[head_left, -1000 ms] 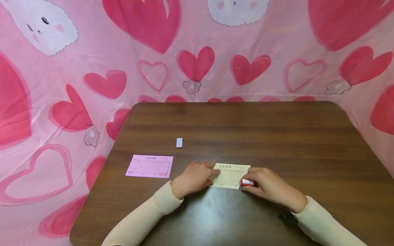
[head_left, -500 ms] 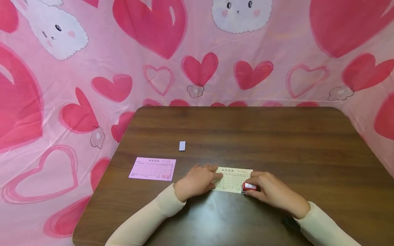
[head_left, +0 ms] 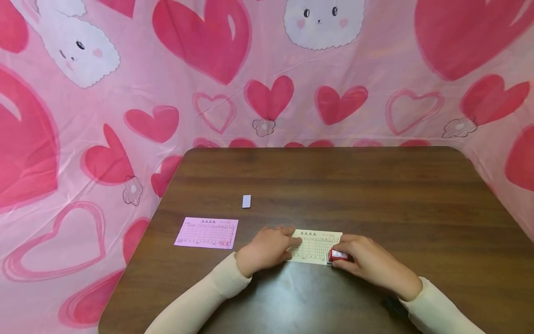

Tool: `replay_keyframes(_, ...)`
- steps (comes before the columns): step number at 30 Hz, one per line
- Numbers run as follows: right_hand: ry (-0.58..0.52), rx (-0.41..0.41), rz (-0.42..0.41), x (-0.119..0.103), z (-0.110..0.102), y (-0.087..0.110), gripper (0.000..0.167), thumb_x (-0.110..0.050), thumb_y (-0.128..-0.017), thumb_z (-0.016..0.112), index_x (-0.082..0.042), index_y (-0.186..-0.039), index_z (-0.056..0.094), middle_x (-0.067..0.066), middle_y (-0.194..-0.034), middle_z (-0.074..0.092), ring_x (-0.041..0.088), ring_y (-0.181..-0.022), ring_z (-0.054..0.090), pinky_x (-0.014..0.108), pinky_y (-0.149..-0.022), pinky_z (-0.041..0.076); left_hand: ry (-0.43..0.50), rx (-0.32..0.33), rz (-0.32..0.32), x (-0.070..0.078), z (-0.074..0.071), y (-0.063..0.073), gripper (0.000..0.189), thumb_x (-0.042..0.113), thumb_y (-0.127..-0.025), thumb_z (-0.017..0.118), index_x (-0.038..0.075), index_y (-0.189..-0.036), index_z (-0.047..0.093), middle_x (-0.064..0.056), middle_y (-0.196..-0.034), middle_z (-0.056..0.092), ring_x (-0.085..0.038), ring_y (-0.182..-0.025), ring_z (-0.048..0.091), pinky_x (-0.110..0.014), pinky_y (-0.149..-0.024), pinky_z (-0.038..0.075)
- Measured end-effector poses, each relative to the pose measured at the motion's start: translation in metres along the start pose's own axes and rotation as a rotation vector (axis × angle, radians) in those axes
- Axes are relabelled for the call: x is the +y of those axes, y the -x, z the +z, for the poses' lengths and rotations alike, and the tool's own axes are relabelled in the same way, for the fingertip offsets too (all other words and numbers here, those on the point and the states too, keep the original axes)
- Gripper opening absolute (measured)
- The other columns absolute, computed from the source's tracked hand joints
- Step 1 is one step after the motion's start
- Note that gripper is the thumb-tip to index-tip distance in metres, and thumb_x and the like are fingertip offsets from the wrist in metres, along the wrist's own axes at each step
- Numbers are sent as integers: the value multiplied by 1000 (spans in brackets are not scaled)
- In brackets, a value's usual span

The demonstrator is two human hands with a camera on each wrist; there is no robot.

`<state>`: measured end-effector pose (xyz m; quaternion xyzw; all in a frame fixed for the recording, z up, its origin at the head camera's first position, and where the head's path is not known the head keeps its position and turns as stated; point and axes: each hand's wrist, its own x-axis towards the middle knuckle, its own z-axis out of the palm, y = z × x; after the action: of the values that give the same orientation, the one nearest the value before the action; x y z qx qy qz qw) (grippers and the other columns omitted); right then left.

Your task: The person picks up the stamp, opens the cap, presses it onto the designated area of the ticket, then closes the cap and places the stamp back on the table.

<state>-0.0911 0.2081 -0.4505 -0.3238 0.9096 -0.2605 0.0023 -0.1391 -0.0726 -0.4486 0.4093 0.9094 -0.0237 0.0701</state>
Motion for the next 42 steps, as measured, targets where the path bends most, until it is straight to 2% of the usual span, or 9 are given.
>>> replay_keyframes(8, -27, 38, -28, -1, 0, 1, 15, -17, -86, 89, -22, -93, 76, -18, -91, 63, -3, -76, 55, 23, -66, 52, -15, 14, 15, 0, 1, 1, 38, 32, -95, 80, 30, -132, 70, -3, -145, 65, -21, -124, 66, -44, -89, 57)
replay_keyframes(16, -92, 186, -94, 4, -9, -1, 22, -12, -80, 93, -18, -94, 77, -18, -85, 62, -4, -71, 52, 18, -58, 48, -8, -4, 3, 1, -1, 0, 41, 32, -95, 80, 31, -135, 69, -2, -148, 63, -21, -127, 64, -47, -94, 56)
replay_keyframes(22, -97, 309, -42, 7, -22, -2, 29, -10, -76, 95, -19, -98, 78, -19, -84, 63, -1, -69, 52, 21, -56, 49, -33, 5, 1, 2, -4, 0, 38, 33, -92, 82, 32, -129, 72, 1, -140, 67, -17, -119, 66, -44, -88, 56)
replay_keyframes(26, -103, 331, 12, 8, -28, 0, 32, -8, -74, 96, -18, -98, 78, -17, -85, 64, 1, -71, 53, 22, -57, 51, -42, 37, 27, 1, -5, 0, 31, 33, -90, 84, 31, -120, 74, 5, -124, 70, -13, -104, 69, -38, -75, 56)
replay_keyframes(28, -108, 337, 23, 8, -29, 0, 32, -8, -74, 96, -17, -99, 79, -16, -86, 65, 1, -71, 54, 23, -57, 51, -34, 52, 37, -2, -6, -1, 31, 33, -91, 84, 30, -120, 74, 5, -124, 69, -14, -107, 68, -39, -76, 56)
replay_keyframes(31, -108, 351, 28, 10, -30, 0, 31, -8, -75, 96, -17, -99, 79, -15, -86, 66, 2, -70, 54, 22, -56, 51, 12, 76, 27, -12, -13, -2, 39, 31, -92, 84, 27, -129, 73, 2, -135, 67, -19, -123, 65, -45, -83, 58)
replay_keyframes(34, -109, 357, 37, 10, -30, 1, 31, -8, -75, 96, -18, -99, 79, -16, -86, 66, 2, -70, 54, 22, -56, 51, 75, 117, -25, -30, -24, 0, 50, 27, -93, 84, 21, -140, 69, -8, -149, 61, -32, -140, 55, -57, -94, 56)
replay_keyframes(38, -121, 340, 81, 10, -31, 3, 30, -12, -76, 96, -18, -100, 79, -16, -87, 66, 3, -71, 54, 23, -57, 51, 136, 194, -84, -57, -38, 7, 56, 21, -92, 85, 12, -143, 66, -21, -152, 56, -45, -137, 56, -65, -96, 54)
replay_keyframes(42, -113, 346, 87, 11, -31, 3, 29, -12, -77, 96, -17, -100, 79, -15, -88, 67, 3, -71, 54, 23, -57, 51, 196, 168, -175, -86, -41, 11, 67, 21, -90, 86, 10, -151, 58, -27, -160, 45, -49, -141, 51, -68, -100, 50)
